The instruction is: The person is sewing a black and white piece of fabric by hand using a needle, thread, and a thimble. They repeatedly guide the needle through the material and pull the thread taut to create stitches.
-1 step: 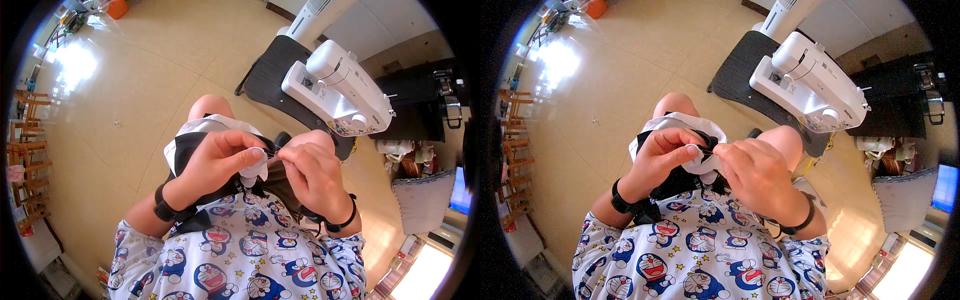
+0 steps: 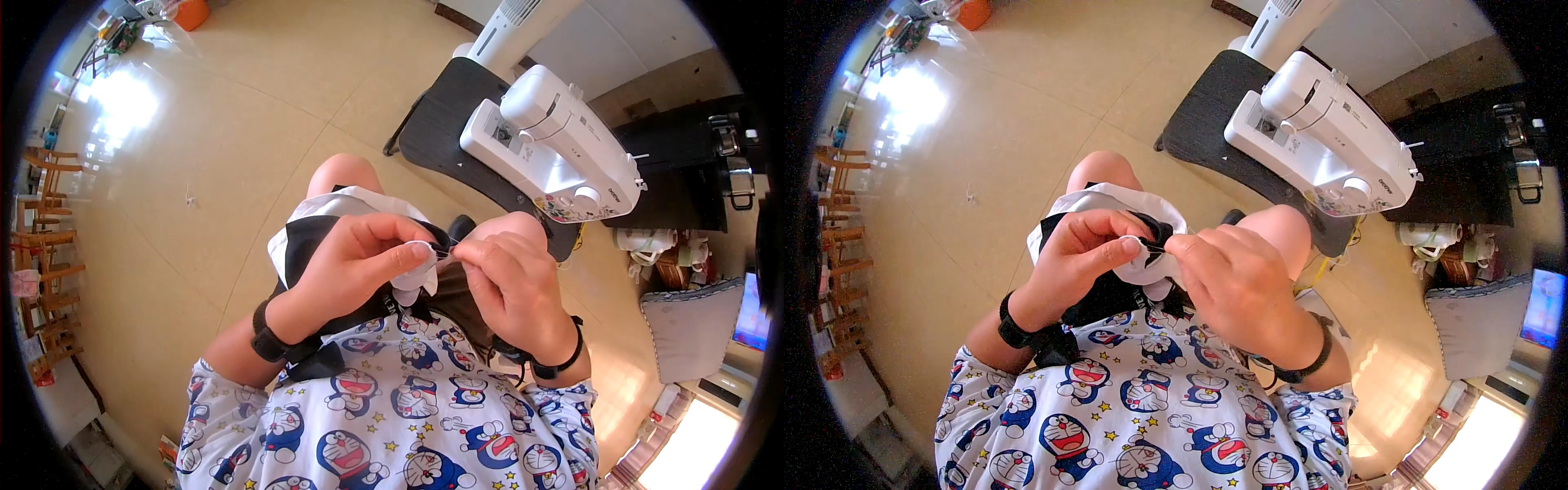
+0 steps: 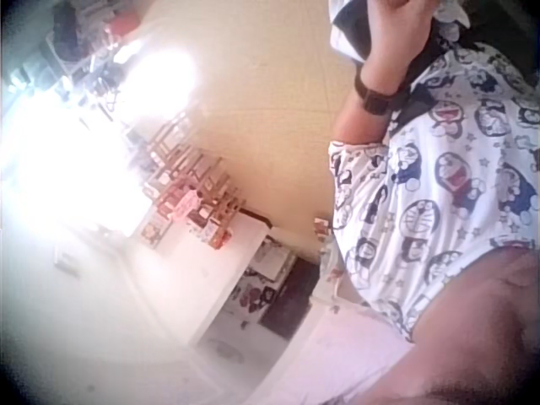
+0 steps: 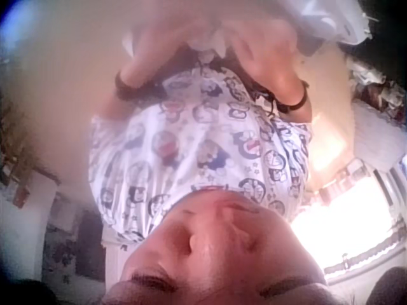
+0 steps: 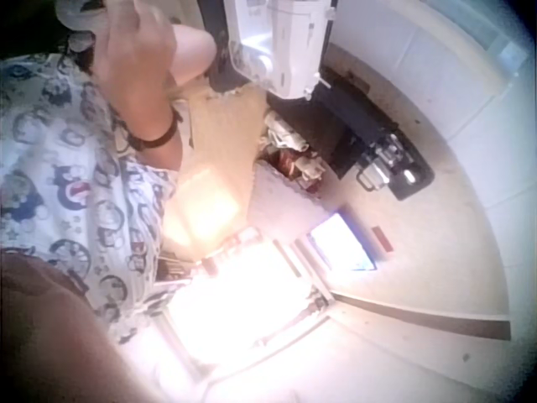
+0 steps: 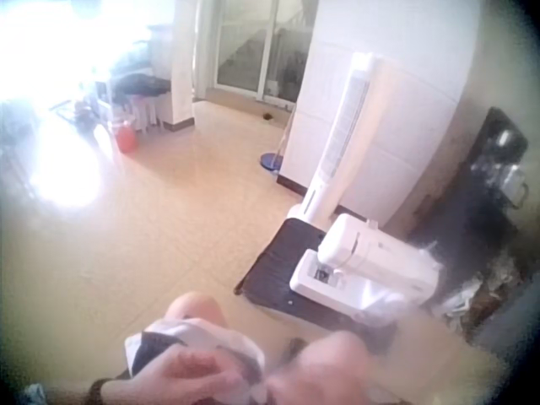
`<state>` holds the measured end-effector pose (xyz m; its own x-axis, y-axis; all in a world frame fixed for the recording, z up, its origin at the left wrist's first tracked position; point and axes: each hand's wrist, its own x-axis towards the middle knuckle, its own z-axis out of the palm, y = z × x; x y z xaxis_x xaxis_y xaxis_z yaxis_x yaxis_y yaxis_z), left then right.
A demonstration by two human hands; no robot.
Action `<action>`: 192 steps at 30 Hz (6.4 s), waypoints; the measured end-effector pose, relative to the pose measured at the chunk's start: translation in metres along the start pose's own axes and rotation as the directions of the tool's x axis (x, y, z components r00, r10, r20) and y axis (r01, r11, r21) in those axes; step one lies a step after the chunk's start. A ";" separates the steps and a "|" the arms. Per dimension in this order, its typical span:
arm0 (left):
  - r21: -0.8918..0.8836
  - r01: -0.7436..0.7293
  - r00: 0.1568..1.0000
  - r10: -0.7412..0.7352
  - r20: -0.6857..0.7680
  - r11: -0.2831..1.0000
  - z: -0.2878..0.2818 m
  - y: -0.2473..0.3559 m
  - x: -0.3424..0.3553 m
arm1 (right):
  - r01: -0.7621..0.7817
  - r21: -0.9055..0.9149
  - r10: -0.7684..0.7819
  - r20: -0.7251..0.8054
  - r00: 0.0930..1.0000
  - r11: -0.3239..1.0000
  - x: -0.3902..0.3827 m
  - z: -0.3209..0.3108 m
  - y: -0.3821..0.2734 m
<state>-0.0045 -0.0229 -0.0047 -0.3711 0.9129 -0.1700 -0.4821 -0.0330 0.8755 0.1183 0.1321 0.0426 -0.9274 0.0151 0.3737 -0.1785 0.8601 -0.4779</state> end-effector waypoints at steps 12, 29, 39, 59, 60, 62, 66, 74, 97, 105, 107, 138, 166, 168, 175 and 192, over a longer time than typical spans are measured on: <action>-0.004 0.060 0.996 -0.060 0.068 0.998 -0.001 -0.001 0.001 | -0.089 0.247 0.055 0.140 0.989 0.965 0.002 -0.007 0.015; 0.008 0.102 0.986 -0.103 0.134 0.995 0.001 0.002 0.002 | -0.235 0.341 0.168 0.215 0.962 0.910 -0.005 -0.015 0.006; 0.038 0.066 0.981 -0.072 0.180 0.997 0.001 -0.004 0.001 | -0.265 0.395 0.193 0.213 0.958 0.880 -0.008 -0.007 0.006; 0.182 -0.133 0.988 0.145 -0.051 0.974 0.011 -0.002 0.011 | 0.511 -0.194 -0.541 -0.163 0.825 0.837 0.004 0.019 -0.018; 0.264 -0.134 0.988 0.151 -0.044 0.955 0.010 0.000 0.010 | 0.516 -0.192 -0.546 -0.163 0.822 0.835 0.004 0.019 -0.017; 0.133 -0.130 0.981 0.147 -0.128 0.983 0.005 -0.002 0.007 | 0.329 0.391 -0.205 -0.325 0.923 0.860 0.001 0.013 -0.007; 0.017 -0.151 0.975 0.151 -0.165 0.988 -0.006 -0.001 0.007 | 0.273 0.903 0.440 -0.404 0.802 0.331 -0.022 -0.042 0.002; -0.140 -0.151 0.975 0.124 -0.184 0.979 -0.016 -0.001 0.007 | 0.556 0.770 0.455 -0.636 0.624 0.314 -0.085 -0.131 0.022; -0.105 -0.202 0.960 0.176 -0.219 0.974 -0.011 -0.001 0.011 | 0.694 0.690 0.487 -0.687 0.539 0.204 -0.151 -0.183 0.015; -0.086 -0.130 0.991 0.127 -0.043 0.988 0.003 0.008 0.011 | 0.127 0.626 0.476 -0.694 0.540 0.769 -0.118 -0.109 0.023; -0.018 -0.158 0.987 0.158 0.016 0.987 0.009 0.006 0.012 | -0.392 0.632 0.736 -0.485 0.472 0.668 -0.059 -0.058 -0.023; -0.063 -0.102 0.994 0.104 0.033 0.993 0.002 0.002 0.004 | -0.129 0.185 0.115 0.083 0.990 0.974 0.001 -0.015 -0.012; -0.144 0.013 0.992 0.006 0.125 0.990 -0.001 -0.008 0.010 | -0.106 0.312 0.080 0.095 0.992 0.944 -0.001 -0.015 0.009; -0.153 0.012 0.992 0.008 0.128 0.988 0.000 -0.008 0.009 | -0.116 0.309 0.090 0.100 0.991 0.944 -0.002 -0.015 0.008; -0.135 -0.008 0.995 0.022 0.102 0.991 0.001 -0.007 0.009 | -0.132 0.286 0.104 0.110 0.988 0.949 -0.002 -0.018 0.005; -0.145 -0.023 0.994 0.038 0.106 0.989 0.002 -0.010 0.008 | -0.141 0.298 0.105 0.132 0.986 0.944 -0.001 -0.019 0.005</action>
<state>-0.0015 -0.0144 -0.0142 -0.3029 0.9490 -0.0871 -0.5835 -0.1124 0.8043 0.1244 0.1464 0.0555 -0.9763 0.0377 0.2129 -0.1360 0.6583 -0.7404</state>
